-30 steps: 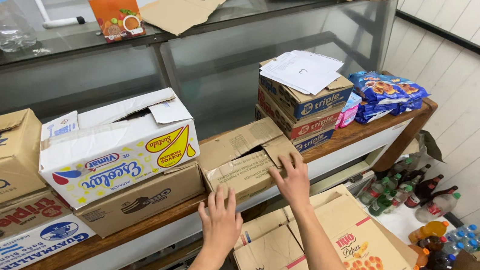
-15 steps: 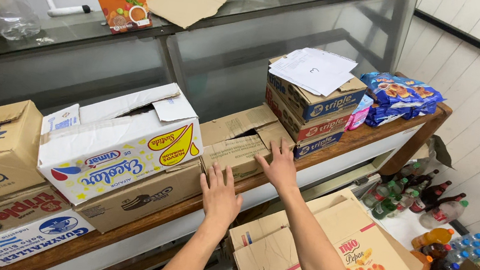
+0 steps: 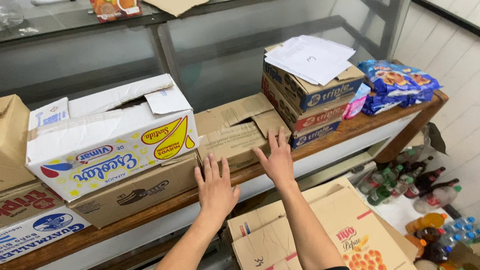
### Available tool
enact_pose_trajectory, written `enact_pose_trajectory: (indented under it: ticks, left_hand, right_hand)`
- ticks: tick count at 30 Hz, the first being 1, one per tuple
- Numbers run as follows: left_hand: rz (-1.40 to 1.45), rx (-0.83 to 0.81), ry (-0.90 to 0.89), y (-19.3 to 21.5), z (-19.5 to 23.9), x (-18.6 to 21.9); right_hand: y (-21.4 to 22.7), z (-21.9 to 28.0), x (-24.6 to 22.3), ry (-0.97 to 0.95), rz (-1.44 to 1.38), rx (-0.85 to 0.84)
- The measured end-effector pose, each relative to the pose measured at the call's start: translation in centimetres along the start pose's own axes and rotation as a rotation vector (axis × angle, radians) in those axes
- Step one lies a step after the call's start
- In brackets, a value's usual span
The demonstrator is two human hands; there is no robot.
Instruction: The person folds several flat cardboard sheets into small boxes by hand and places them on a shelf.
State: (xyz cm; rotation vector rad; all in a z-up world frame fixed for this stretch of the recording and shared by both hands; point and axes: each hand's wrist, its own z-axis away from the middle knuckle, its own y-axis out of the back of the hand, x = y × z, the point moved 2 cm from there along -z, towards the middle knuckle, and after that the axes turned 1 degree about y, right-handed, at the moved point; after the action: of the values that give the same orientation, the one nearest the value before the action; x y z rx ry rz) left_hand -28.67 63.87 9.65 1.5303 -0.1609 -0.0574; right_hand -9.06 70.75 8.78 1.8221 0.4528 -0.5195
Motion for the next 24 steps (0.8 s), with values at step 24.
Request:
enact_pose_trajectory:
  ticks: [24]
  left_hand:
    - [0.306, -0.472, -0.586, -19.3, 9.8, 4.8]
  right_hand:
    - [-1.1, 47.8, 14.8, -1.243, -0.229, 0.433]
